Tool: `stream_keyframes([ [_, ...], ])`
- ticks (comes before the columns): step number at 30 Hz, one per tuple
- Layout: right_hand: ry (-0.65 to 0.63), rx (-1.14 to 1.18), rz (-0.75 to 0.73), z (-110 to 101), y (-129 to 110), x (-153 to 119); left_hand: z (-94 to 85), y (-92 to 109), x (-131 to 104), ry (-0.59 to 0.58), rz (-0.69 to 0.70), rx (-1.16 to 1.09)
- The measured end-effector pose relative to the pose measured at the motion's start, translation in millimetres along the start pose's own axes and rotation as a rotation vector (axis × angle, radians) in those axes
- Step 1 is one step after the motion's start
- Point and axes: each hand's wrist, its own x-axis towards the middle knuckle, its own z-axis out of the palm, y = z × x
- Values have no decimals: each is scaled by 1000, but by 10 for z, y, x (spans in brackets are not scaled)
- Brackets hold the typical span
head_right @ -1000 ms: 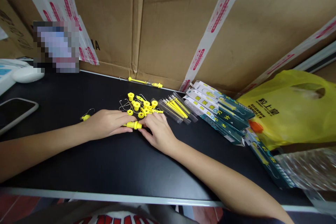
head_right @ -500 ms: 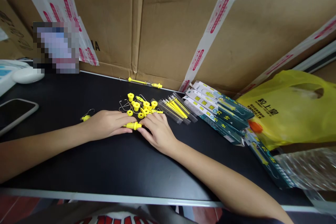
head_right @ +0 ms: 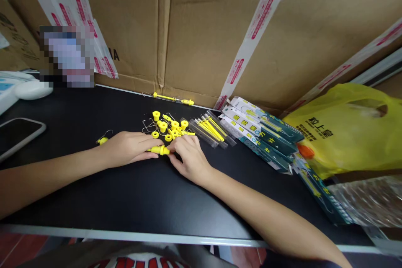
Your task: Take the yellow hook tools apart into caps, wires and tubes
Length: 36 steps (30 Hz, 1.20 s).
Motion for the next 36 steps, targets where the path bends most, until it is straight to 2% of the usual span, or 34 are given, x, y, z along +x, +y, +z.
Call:
stream_keyframes([
  [4,9,6,46,-16,-23,10,-1,-2,-5,13,1,8],
  [8,-83,-11,119,-50,-46,36,-10,6,0,-5,5,4],
  [11,-146,-33,115,-61,-54,51,-10,8,3,3,12,2],
  [23,-38,-42,20,6,6,6,-8,-7,-1,26,13,30],
  [30,12,-74,118,-1,-14,19,5,-12,-5,25,7,36],
  [33,-17,-124,182,-11,-33,29,-12,-11,-3,27,1,40],
  [36,-110,-226,187,-35,-46,46,-48,0,9,22,-30,45],
])
